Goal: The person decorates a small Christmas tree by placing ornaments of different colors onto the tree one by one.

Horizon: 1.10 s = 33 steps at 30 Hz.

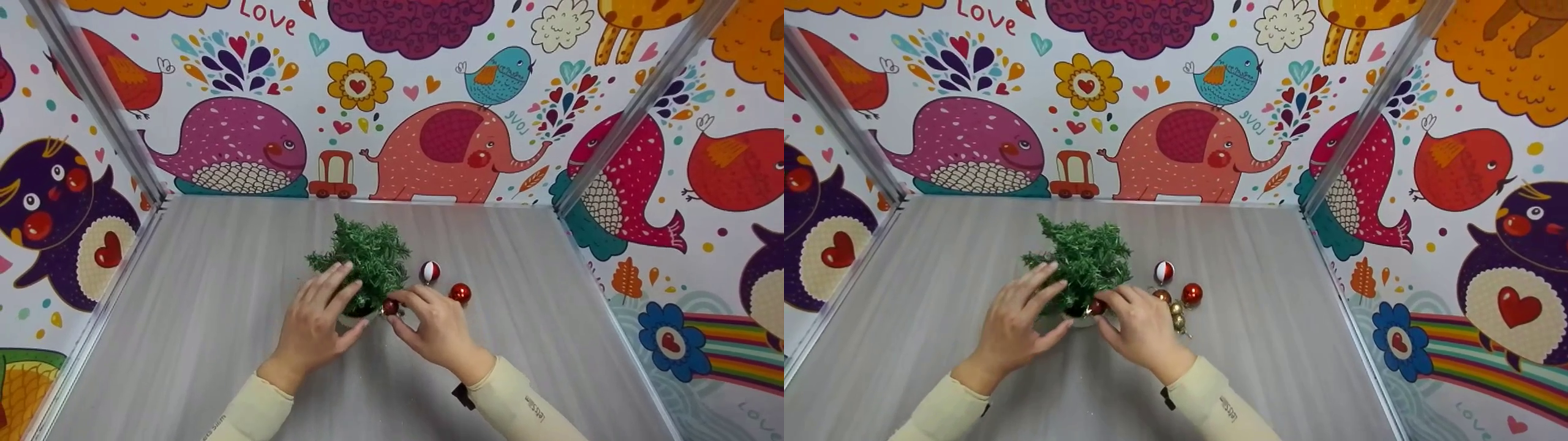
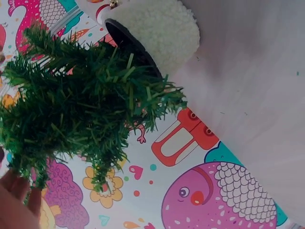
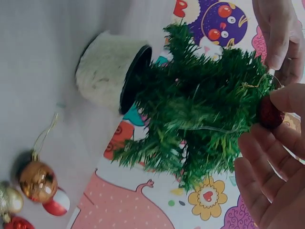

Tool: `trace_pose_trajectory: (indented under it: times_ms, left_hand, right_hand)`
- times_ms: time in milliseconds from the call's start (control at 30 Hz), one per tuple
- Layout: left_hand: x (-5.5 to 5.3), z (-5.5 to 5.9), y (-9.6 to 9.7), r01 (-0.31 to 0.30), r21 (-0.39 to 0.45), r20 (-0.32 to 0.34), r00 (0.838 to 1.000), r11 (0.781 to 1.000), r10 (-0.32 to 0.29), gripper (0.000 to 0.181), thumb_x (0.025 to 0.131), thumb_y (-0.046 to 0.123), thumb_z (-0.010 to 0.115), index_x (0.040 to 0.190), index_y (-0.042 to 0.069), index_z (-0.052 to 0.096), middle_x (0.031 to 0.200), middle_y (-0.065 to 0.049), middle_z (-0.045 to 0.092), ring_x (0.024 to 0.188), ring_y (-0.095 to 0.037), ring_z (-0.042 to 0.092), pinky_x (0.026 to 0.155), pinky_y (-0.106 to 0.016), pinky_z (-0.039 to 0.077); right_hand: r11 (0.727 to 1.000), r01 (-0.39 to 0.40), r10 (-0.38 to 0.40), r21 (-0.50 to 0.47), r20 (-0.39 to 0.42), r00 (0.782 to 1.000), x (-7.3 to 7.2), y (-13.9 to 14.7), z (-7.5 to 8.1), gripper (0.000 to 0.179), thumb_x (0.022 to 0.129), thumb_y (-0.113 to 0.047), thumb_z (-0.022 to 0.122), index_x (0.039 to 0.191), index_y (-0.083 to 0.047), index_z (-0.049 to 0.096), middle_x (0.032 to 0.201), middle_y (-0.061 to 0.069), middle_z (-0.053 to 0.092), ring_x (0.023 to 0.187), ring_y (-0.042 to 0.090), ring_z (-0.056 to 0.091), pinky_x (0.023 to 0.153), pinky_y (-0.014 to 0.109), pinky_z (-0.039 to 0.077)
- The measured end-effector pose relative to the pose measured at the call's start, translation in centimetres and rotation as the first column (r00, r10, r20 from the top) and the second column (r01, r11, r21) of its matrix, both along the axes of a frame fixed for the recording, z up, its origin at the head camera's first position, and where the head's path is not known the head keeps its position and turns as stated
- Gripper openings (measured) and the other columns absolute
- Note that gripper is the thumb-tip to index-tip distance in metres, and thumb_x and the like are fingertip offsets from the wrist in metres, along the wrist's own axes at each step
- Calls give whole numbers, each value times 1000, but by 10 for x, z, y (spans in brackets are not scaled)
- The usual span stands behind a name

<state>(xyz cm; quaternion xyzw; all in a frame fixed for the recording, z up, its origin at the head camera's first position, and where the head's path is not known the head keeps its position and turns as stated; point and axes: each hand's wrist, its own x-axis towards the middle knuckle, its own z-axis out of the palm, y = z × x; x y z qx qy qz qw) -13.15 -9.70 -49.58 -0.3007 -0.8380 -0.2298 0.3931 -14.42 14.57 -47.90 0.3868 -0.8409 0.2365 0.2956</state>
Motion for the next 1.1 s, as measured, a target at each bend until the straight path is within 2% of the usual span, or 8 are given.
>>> trace_pose_trajectory:
  times_ms: [133, 300, 400, 533, 667, 833, 967, 1100]
  left_hand:
    - [2, -1, 5, 47, 3, -76, 996, 999, -46, 42, 80, 39, 78, 108, 9, 70, 137, -13, 57, 127, -32, 53, 98, -50, 45]
    - [3, -3, 9, 61, 27, -104, 993, 998, -58, 25, 76, 27, 83, 91, 10, 74, 130, -12, 62, 123, -31, 57, 98, -47, 45]
    - [3, -4, 10, 59, 37, -118, 992, 998, -54, 13, 79, 21, 81, 84, 10, 75, 127, -11, 64, 121, -30, 59, 97, -47, 45]
    - [4, -3, 8, 59, 61, -145, 988, 996, -50, 9, 81, 18, 78, 80, 10, 75, 124, -10, 66, 118, -30, 60, 96, -47, 45]
    - [5, 0, 6, 47, 88, -156, 987, 995, -33, 6, 80, 16, 75, 79, 9, 74, 118, -10, 68, 113, -30, 62, 95, -46, 45]
    - [8, 1, 3, 30, 92, -163, 986, 995, -15, 6, 78, 16, 72, 78, 10, 74, 100, -7, 68, 95, -27, 64, 85, -43, 47]
    - [9, 2, 2, 31, 91, -136, 990, 995, -19, 6, 78, 16, 72, 76, 11, 73, 88, -3, 65, 82, -23, 62, 75, -41, 49]
    - [7, 4, 2, 33, 91, -96, 995, 995, -25, 3, 77, 15, 74, 77, 12, 73, 85, 0, 65, 79, -21, 61, 71, -41, 50]
  right_hand:
    - [999, 11, -9, -45, 52, 999, 4, -6, 1, 30, 86, -25, 76, 115, -17, 71, 99, -9, 65, 83, 5, 64, 63, 25, 55]
    - [998, 20, -14, -58, 103, 995, 8, -13, 0, 31, 88, -27, 75, 117, -19, 70, 105, -9, 67, 86, 6, 65, 65, 26, 56]
    - [997, 19, -11, -72, 118, 993, 9, -15, -2, 30, 88, -27, 75, 116, -18, 70, 105, -9, 67, 82, 6, 65, 63, 25, 55]
    - [996, 24, -14, -91, 107, 994, 11, -17, -6, 28, 88, -27, 75, 113, -16, 71, 100, -9, 67, 75, 6, 64, 60, 23, 53]
    - [994, 59, -53, -92, 69, 996, 12, -19, -12, 25, 87, -29, 76, 108, -16, 72, 92, -9, 65, 69, 5, 59, 56, 22, 49]
    - [993, 90, -84, -79, 71, 994, 20, -22, -23, 22, 86, -32, 75, 103, -17, 73, 83, -9, 61, 62, 5, 55, 51, 20, 44]
    - [991, 97, -90, -89, 78, 993, 24, -25, -27, 23, 86, -32, 75, 104, -18, 72, 85, -10, 62, 62, 5, 55, 51, 20, 42]
    - [984, 82, -71, -159, 70, 995, 22, -30, -26, 21, 85, -28, 75, 104, -18, 72, 87, -10, 62, 64, 5, 56, 54, 17, 45]
